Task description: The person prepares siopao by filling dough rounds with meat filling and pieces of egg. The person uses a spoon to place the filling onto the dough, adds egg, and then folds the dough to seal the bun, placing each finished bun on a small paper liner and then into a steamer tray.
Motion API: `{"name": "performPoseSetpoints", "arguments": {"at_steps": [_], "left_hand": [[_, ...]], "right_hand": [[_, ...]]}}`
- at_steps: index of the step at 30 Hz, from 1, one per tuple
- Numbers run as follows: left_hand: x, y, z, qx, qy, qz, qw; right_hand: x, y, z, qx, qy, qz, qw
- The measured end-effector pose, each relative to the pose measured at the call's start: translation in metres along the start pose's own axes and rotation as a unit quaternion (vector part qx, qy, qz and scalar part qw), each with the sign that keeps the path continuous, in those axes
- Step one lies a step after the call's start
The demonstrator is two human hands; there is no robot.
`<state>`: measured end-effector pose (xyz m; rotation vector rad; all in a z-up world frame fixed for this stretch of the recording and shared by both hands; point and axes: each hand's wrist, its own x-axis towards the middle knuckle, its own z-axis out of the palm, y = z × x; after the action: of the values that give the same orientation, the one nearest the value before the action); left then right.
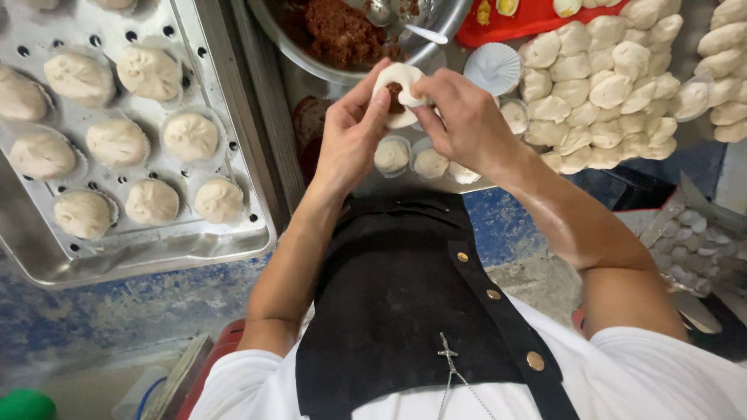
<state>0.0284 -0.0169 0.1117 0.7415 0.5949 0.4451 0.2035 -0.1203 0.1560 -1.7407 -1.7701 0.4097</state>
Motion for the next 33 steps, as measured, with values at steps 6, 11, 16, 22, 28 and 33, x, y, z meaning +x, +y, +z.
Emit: {"name": "performPoseSetpoints", "arguments": {"at_steps": [6,11,16,22,28,33], "left_hand": [[-0.002,0.003,0.007,0.293,0.03,0.086,0.952],[0.002,0.001,0.0,0.305,-0.049,0.19,0.932],[0.008,-0.005,-0.006,0.055,-0.025,0.03,0.998],[0.007,-0.005,-0.012,0.176,-0.051,0.101,0.978],[-0.007,0.005,0.008,0.315,-0.071,0.13,0.938],[-0.016,0.015,0.013,0.303,0.003,0.224,0.926]], "right_hand": [[0.004,0.007,0.005,-0.015,-0.048,-0.043,0.998],[-0.001,0.004,0.002,0.046,-0.082,0.055,0.994],[-0.002,0.028,0.02,-0.013,-0.059,0.038,0.997],[-0.005,0.027,0.028,0.002,-0.044,0.016,0.999],[-0.004,0.016,0.026,-0.015,-0.038,-0.027,0.999],[0.0,-0.002,0.006,0.146,-0.021,0.079,0.986]]}}
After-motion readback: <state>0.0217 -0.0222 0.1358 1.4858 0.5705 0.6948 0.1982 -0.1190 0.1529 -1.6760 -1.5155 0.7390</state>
